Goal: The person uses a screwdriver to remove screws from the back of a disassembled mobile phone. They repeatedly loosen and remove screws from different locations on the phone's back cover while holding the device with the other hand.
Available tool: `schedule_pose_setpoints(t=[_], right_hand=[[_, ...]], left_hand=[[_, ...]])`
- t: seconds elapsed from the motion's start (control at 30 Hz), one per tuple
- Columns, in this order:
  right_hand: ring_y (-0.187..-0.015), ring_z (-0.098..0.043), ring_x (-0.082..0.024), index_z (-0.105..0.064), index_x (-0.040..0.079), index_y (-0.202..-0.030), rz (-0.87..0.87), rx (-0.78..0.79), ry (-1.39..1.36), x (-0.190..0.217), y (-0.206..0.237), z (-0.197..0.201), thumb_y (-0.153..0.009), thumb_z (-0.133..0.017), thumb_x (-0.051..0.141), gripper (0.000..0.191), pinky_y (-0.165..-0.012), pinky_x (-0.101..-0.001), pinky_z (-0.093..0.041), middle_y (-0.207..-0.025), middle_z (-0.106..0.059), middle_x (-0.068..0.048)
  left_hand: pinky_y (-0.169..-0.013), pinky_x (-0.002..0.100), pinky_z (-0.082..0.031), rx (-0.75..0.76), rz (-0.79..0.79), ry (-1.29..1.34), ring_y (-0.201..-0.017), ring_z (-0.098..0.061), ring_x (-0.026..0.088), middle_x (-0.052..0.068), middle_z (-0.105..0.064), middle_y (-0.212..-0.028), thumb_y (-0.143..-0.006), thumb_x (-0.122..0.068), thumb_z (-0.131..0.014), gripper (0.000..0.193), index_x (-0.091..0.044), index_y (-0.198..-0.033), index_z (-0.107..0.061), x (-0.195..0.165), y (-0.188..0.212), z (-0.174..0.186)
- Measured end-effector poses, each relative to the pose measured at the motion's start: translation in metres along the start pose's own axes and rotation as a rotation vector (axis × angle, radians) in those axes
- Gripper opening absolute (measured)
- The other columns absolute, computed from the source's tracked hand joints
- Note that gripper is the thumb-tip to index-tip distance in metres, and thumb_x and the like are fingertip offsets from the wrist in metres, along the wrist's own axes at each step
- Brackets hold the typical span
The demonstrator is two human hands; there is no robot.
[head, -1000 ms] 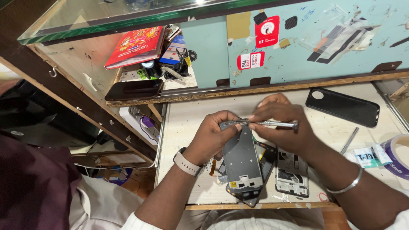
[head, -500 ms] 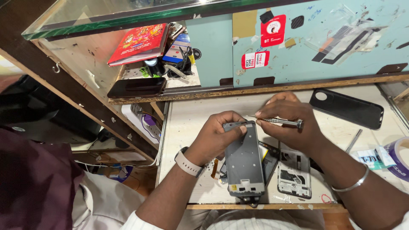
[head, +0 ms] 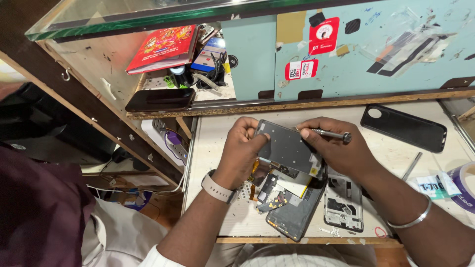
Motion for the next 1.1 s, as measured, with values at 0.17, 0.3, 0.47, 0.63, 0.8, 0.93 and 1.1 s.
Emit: schedule_pose_setpoints(t=[0.17,0.3,0.47,0.63,0.8,0.93,1.1], right_hand=[[-0.059,-0.055,-0.016,-0.081,0.006,-0.118,-0.15,-0.055,0.147,-0.004,0.003,0.008,-0.097,-0.076,0.02,0.025,-0.052,-0.0307,-0.042,-0.072,-0.067,-0.011],[-0.09,-0.069,-0.015,-0.073,0.008,-0.115,0.743,-0.144,0.539,0.055,0.025,0.01,-0.1,-0.071,0.018,0.018,-0.082,-0.0303,-0.053,-0.096,-0.075,-0.008],[-0.09,-0.073,-0.019,-0.07,0.007,-0.107,0.642,-0.168,0.423,0.052,0.031,0.012,-0.09,-0.072,0.014,0.019,-0.079,-0.033,-0.058,-0.098,-0.076,-0.007],[-0.09,-0.071,-0.025,-0.073,0.008,-0.097,0.75,-0.149,0.544,0.053,0.033,0.001,-0.077,-0.081,0.013,0.022,-0.083,-0.0364,-0.056,-0.096,-0.074,-0.009],[-0.089,-0.072,-0.026,-0.073,0.008,-0.098,0.748,-0.128,0.557,0.055,0.03,0.0,-0.078,-0.081,0.013,0.022,-0.085,-0.0359,-0.055,-0.096,-0.075,-0.009],[-0.086,-0.072,-0.024,-0.072,0.008,-0.097,0.723,-0.099,0.553,0.054,0.029,-0.003,-0.079,-0.08,0.013,0.02,-0.086,-0.0366,-0.054,-0.095,-0.075,-0.009],[-0.084,-0.073,-0.023,-0.071,0.007,-0.096,0.712,-0.1,0.524,0.055,0.03,-0.003,-0.082,-0.079,0.014,0.017,-0.088,-0.0363,-0.054,-0.093,-0.075,-0.009]], left_hand=[[-0.04,0.027,-0.047,0.17,0.208,-0.171,-0.054,-0.061,0.011,0.006,-0.068,-0.08,-0.093,-0.007,-0.069,0.018,-0.005,-0.108,-0.06,0.006,0.01,-0.01],[-0.041,0.024,-0.044,0.2,0.119,-0.268,-0.054,-0.058,0.008,0.005,-0.066,-0.077,-0.093,-0.009,-0.072,0.017,0.001,-0.104,-0.063,-0.003,0.016,-0.024],[-0.045,0.026,-0.051,0.116,0.132,-0.226,-0.059,-0.062,0.011,0.007,-0.068,-0.08,-0.091,-0.01,-0.071,0.019,0.0,-0.105,-0.064,-0.007,0.013,-0.023],[-0.051,0.029,-0.058,0.087,0.166,-0.174,-0.066,-0.067,0.013,0.008,-0.07,-0.084,-0.089,-0.008,-0.07,0.021,0.002,-0.107,-0.064,-0.003,0.011,-0.023],[-0.055,0.029,-0.06,0.1,0.17,-0.132,-0.07,-0.069,0.014,0.01,-0.071,-0.088,-0.089,-0.006,-0.07,0.024,0.003,-0.11,-0.064,-0.002,0.01,-0.023],[-0.054,0.029,-0.06,0.102,0.164,-0.169,-0.069,-0.069,0.013,0.009,-0.071,-0.086,-0.09,-0.006,-0.07,0.023,0.003,-0.11,-0.063,0.0,0.01,-0.021],[-0.049,0.025,-0.054,0.143,0.101,-0.184,-0.066,-0.066,0.011,0.009,-0.07,-0.086,-0.092,-0.006,-0.07,0.022,0.004,-0.111,-0.065,-0.002,0.012,-0.023]])
Point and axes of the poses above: each hand's wrist, its own y-axis away from the middle knuckle, its own z-axis out of the back of the hand, x = y × z, the point moved 6 cm from there along -y, towards the middle knuckle
